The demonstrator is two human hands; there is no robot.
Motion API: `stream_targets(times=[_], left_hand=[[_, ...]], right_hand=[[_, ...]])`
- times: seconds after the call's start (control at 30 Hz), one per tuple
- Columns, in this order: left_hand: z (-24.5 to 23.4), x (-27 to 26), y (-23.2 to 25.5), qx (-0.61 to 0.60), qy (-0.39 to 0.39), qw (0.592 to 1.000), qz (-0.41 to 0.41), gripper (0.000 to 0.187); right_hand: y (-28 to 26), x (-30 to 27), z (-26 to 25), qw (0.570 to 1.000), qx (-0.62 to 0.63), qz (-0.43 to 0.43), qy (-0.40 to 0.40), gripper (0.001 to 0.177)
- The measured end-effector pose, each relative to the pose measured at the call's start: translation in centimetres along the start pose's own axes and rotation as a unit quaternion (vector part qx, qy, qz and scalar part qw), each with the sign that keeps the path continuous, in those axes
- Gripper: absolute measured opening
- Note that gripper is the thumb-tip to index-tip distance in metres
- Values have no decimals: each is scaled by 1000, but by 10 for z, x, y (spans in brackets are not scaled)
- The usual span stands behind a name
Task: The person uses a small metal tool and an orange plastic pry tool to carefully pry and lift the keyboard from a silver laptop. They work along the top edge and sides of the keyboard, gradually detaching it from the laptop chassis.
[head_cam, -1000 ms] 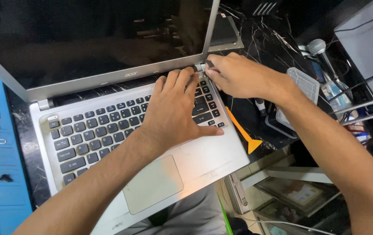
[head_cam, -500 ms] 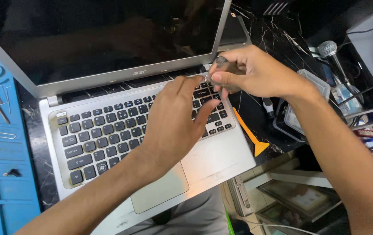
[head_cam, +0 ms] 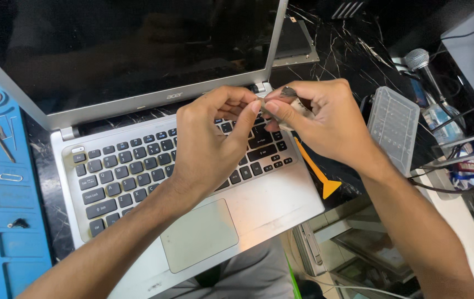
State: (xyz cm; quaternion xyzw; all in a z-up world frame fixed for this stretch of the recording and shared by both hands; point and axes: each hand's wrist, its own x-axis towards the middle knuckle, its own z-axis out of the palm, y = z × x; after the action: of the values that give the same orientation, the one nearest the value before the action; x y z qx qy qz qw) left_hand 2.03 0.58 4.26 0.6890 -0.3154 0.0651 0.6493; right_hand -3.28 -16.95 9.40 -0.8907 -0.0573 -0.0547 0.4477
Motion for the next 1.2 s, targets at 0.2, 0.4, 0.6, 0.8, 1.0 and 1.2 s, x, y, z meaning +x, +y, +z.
stream_targets(times=[0.2, 0.4, 0.6, 0.8, 1.0, 1.2], left_hand=[[-5, 2, 3, -19, 6, 999, 30, 7], [-6, 2, 2, -12, 11, 1000, 26, 9], [-9, 5, 5, -65, 0, 997, -38, 12], [-15, 15, 1, -167, -82, 978, -95, 19], [-15, 15, 2, -184, -110, 974, -67, 23], [-15, 13, 0, -127, -93, 988, -5, 18]], right_hand=[[-7, -14, 20, 996, -2, -37, 81, 18], [-10, -22, 42, 985, -18, -63, 158, 28], [-14, -23, 49, 974, -80, -78, 195, 25], [-17, -9, 11, 993, -48, -53, 96, 17], [-12, -6, -4, 997, -29, -14, 68, 14], [-11, -5, -1, 998, -4, -23, 52, 16]])
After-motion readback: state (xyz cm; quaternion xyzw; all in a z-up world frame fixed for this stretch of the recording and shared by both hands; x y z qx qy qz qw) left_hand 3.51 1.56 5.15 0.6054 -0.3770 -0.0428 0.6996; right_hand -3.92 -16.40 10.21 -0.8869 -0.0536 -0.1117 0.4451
